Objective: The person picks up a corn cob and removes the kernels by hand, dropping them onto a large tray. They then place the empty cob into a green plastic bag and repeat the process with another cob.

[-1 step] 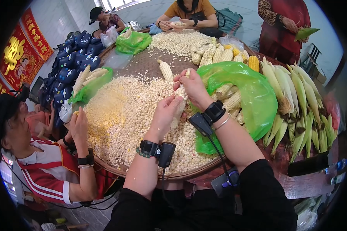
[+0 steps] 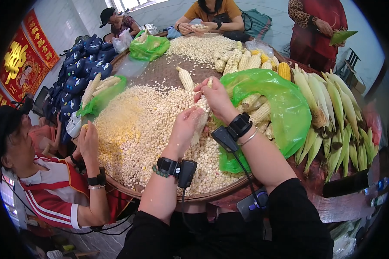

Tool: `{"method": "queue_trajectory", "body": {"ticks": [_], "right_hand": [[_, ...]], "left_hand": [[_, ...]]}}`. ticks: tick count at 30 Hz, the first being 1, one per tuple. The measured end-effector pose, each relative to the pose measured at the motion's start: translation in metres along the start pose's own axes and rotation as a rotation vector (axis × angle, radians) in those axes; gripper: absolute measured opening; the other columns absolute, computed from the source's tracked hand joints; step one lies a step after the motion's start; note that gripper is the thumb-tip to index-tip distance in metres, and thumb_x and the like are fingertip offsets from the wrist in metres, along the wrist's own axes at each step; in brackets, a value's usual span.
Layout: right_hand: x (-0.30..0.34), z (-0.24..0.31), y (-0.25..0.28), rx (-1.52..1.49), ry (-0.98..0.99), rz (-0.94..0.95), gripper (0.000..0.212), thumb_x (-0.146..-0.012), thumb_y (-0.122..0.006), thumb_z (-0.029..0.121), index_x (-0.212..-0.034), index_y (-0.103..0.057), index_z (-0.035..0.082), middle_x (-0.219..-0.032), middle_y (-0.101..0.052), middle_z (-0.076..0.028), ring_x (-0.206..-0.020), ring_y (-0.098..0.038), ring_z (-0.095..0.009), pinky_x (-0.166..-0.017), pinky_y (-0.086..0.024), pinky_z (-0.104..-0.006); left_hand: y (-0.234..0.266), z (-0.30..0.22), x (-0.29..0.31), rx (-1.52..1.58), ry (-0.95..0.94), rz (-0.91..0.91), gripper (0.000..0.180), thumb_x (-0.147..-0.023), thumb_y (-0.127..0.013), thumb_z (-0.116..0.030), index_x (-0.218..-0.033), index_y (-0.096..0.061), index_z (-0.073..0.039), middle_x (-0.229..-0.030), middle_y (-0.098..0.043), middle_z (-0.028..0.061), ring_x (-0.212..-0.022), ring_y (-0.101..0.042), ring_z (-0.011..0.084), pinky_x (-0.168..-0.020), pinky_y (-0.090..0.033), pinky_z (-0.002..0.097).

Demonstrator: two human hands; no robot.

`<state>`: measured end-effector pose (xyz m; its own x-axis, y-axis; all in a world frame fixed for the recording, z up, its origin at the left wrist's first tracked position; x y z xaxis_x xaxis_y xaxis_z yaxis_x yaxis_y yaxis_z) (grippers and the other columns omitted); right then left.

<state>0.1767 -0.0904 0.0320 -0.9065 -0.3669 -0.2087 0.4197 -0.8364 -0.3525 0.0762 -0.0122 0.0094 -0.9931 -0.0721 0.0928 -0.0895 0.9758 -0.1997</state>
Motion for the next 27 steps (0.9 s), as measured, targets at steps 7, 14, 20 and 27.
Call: {"method": "queue_trajectory", "body": {"ticks": [7, 14, 20, 27], "right_hand": [[0.000, -0.009, 0.000, 0.012, -0.018, -0.021, 0.012, -0.084, -0.043, -0.002, -0.094, -0.039, 0.002, -0.087, -0.059, -0.015, -0.061, -0.059, -0.016, -0.056, -0.045, -0.0283], [0.003, -0.007, -0.003, 0.130, -0.004, -0.011, 0.009, -0.087, -0.041, -0.001, -0.093, -0.040, 0.004, -0.089, -0.058, -0.013, -0.064, -0.059, -0.016, -0.061, -0.046, -0.0281], [0.007, -0.004, -0.004, 0.119, 0.004, -0.011, 0.011, -0.084, -0.041, -0.002, -0.093, -0.040, 0.004, -0.089, -0.058, -0.014, -0.064, -0.058, -0.015, -0.061, -0.046, -0.0279], [0.009, -0.005, -0.007, 0.098, 0.011, 0.015, 0.011, -0.084, -0.041, -0.001, -0.093, -0.040, 0.005, -0.089, -0.058, -0.013, -0.065, -0.058, -0.015, -0.061, -0.045, -0.0277]], "left_hand": [[0.002, 0.003, 0.003, 0.104, 0.052, -0.039, 0.019, -0.091, -0.047, -0.020, -0.087, -0.055, -0.003, -0.078, -0.060, 0.0066, -0.063, -0.060, 0.0171, -0.056, -0.053, 0.0307], [0.004, 0.010, 0.000, 0.137, 0.105, -0.039, 0.014, -0.087, -0.048, -0.019, -0.084, -0.052, -0.006, -0.073, -0.055, 0.0042, -0.062, -0.059, 0.0169, -0.059, -0.055, 0.0343], [0.002, 0.011, 0.000, 0.144, 0.106, -0.054, 0.011, -0.086, -0.046, -0.016, -0.081, -0.049, -0.007, -0.072, -0.051, 0.0027, -0.060, -0.055, 0.0154, -0.058, -0.055, 0.0352], [0.008, 0.020, -0.004, 0.158, 0.126, -0.073, 0.008, -0.082, -0.046, -0.014, -0.079, -0.047, -0.007, -0.071, -0.049, 0.0034, -0.060, -0.053, 0.0165, -0.056, -0.053, 0.0362]]}}
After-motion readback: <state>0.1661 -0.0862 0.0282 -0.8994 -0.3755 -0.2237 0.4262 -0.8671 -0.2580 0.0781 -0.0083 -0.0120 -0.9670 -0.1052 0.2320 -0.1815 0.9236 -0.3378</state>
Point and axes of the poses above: each hand's wrist, its own x-axis away from the middle knuckle, its own y-axis out of the back of the hand, z = x × y, the point moved 7 cm from there along -x, towards the middle knuckle
